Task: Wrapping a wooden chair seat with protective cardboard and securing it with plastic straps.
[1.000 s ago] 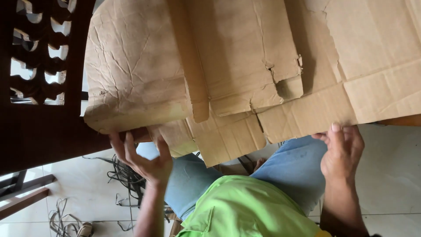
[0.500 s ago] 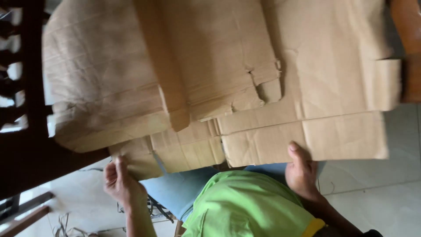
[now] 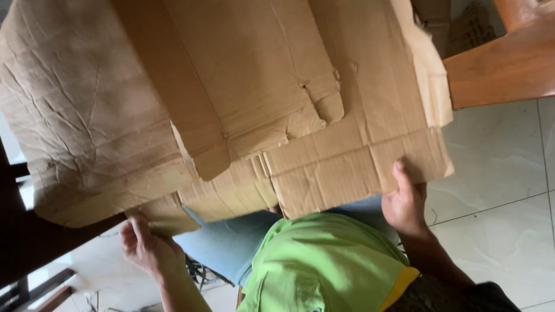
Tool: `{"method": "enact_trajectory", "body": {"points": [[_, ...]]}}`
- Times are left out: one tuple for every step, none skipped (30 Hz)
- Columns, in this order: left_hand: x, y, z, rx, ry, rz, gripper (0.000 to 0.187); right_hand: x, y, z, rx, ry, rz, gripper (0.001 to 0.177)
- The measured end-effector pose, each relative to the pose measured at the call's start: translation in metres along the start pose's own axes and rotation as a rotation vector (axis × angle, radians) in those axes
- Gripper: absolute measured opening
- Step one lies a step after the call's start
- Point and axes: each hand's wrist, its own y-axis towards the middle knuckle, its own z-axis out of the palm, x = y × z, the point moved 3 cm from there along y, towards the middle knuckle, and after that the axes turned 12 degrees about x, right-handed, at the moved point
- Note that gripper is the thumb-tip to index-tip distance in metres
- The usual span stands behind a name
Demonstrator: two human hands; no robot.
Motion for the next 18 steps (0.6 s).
{"method": "enact_trajectory", "body": {"points": [[0.0, 0.003, 0.001, -0.001, 0.005, 0.02, 0.028, 0.003, 0.01, -0.004, 0.011, -0.043, 0.03, 0.065], [0.0, 0.006, 0.004, -0.004, 0.004, 0.045, 0.031, 0.004, 0.022, -0.007, 0.017, -0.085, 0.054, 0.064], [-0.002, 0.004, 0.006, -0.016, 0.007, 0.048, 0.031, 0.02, 0.043, -0.008, 0.021, -0.077, 0.047, 0.064], [-0.003, 0.001, 0.008, -0.035, 0.065, 0.034, 0.027, 0.017, 0.059, -0.009, -0.252, 0.63, 0.507, 0.041], [-0.004, 0.0, 0.009, -0.054, 0.123, 0.018, 0.024, 0.024, 0.07, 0.003, -0.521, 1.336, 0.972, 0.017], [0.016, 0.01, -0.003, -0.085, 0.125, 0.02, 0.024, -0.001, 0.05, 0.013, -0.488, 1.347, 0.971, 0.017], [0.035, 0.021, -0.014, -0.044, 0.082, 0.039, 0.023, -0.025, 0.031, 0.023, -0.522, 1.333, 0.941, 0.023], [0.053, 0.032, -0.031, -0.012, 0.045, 0.063, 0.022, -0.049, 0.014, 0.037, -0.547, 1.328, 0.914, 0.029], [0.039, 0.026, -0.024, -0.053, 0.051, 0.07, 0.022, -0.032, 0.032, 0.031, -0.504, 1.348, 0.915, 0.029], [0.027, 0.02, -0.013, -0.068, 0.136, 0.067, 0.03, -0.017, 0.045, 0.019, -0.555, 1.268, 0.978, 0.025], [0.015, 0.015, -0.002, -0.083, 0.22, 0.061, 0.039, -0.002, 0.058, 0.007, -0.604, 1.183, 1.035, 0.021], [0.014, 0.011, -0.003, -0.127, 0.232, 0.057, 0.039, -0.006, 0.055, 0.006, -0.555, 1.197, 1.042, 0.021], [0.013, 0.009, -0.002, -0.086, 0.181, 0.083, 0.038, -0.01, 0.054, 0.002, -0.525, 1.139, 0.98, 0.021], [0.012, 0.013, 0.006, -0.033, 0.123, 0.12, 0.038, -0.016, 0.056, -0.001, -0.512, 1.088, 0.905, 0.021], [0.004, 0.006, 0.002, -0.066, 0.126, 0.128, 0.038, -0.014, 0.055, -0.001, -0.481, 1.107, 0.898, 0.021], [-0.006, 0.0, 0.007, -0.128, 0.335, 0.241, 0.038, -0.014, 0.054, -0.01, -0.491, 0.989, 0.882, 0.016], [-0.016, -0.008, 0.014, -0.19, 0.546, 0.35, 0.046, -0.015, 0.053, -0.021, -0.502, 0.872, 0.863, 0.015], [-0.026, -0.016, 0.014, -0.188, 0.534, 0.357, 0.046, -0.023, 0.046, -0.025, -0.512, 0.873, 0.851, 0.015]]}}
